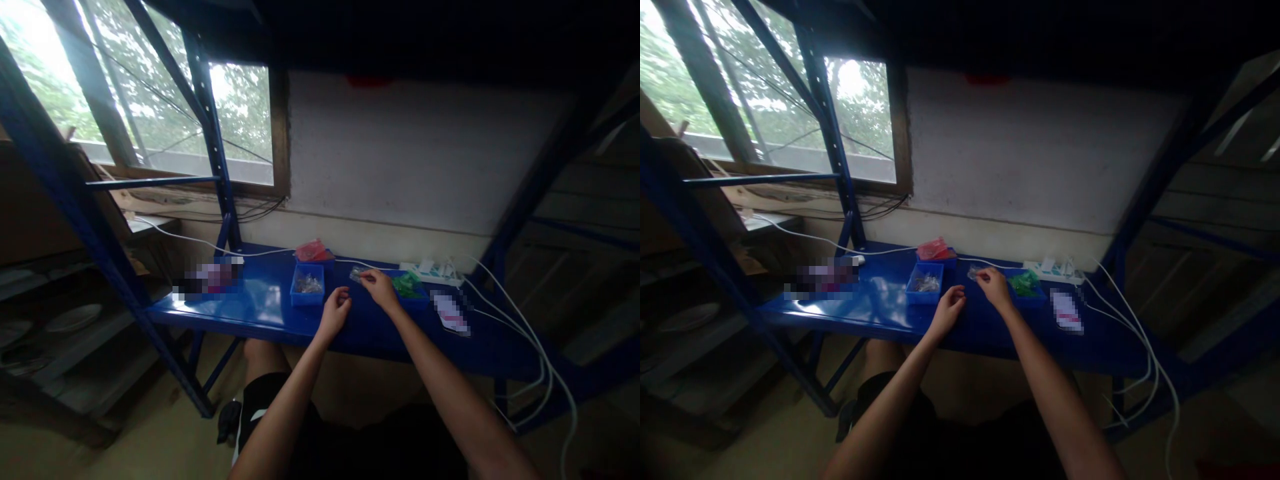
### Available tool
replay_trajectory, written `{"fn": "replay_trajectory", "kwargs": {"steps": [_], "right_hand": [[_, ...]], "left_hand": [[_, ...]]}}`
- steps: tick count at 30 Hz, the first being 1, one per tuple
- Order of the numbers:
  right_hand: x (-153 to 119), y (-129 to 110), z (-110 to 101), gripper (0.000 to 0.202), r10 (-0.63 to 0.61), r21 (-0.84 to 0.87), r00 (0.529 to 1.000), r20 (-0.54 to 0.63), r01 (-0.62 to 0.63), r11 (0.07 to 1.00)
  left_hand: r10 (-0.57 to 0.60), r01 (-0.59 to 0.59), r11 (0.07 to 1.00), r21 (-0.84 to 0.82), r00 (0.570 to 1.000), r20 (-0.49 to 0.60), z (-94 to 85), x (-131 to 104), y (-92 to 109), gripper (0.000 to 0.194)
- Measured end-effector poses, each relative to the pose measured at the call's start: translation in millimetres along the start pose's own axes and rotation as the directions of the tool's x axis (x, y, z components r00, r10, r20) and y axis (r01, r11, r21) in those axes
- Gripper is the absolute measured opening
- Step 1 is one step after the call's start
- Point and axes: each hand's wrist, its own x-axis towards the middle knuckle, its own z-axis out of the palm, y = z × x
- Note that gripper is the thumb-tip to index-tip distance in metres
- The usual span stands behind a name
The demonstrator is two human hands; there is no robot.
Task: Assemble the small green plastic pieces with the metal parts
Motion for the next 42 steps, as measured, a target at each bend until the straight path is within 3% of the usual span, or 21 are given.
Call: {"fn": "replay_trajectory", "kwargs": {"steps": [2, 5, 8, 11, 20, 35, 42], "right_hand": [[-17, -3, 0, 0.009, 0.041, 0.252, 0.999, -0.01, -0.037, 0.967], [-40, -6, 5, 0.022, 0.132, 0.548, 0.986, 0.103, -0.167, 0.82], [-53, -6, 10, 0.039, 0.221, 0.675, 0.965, 0.143, -0.259, 0.691], [-60, -5, 14, 0.034, 0.26, 0.68, 0.944, 0.203, -0.327, 0.656], [-65, -7, 12, 0.013, 0.25, 0.62, 0.942, 0.223, -0.335, 0.709], [-67, -8, 12, 0.014, 0.268, 0.606, 0.947, 0.177, -0.319, 0.728], [-65, -8, 12, 0.015, 0.26, 0.603, 0.95, 0.171, -0.31, 0.735]], "left_hand": [[-0.012, 0.012, 1.0, -0.024, 1.0, -0.004, 0.6, 2, -2, 0.042], [-0.002, 0.006, 1.0, -0.024, 0.982, 0.189, 0.4, 2, -4, 0.032], [0.01, -0.021, 0.999, 0.031, 0.947, 0.321, -1.8, 1, -2, 0.026], [0.001, -0.034, 0.994, 0.106, 0.956, 0.294, -4.2, 0, 3, 0.032], [0.033, -0.085, 0.984, 0.155, 0.95, 0.311, -7.1, -3, 11, 0.031], [-0.012, -0.024, 0.994, 0.105, 0.945, 0.327, -3.7, -3, 19, 0.027], [-0.027, -0.011, 0.991, 0.132, 0.959, 0.281, -5.1, -2, 16, 0.032]]}}
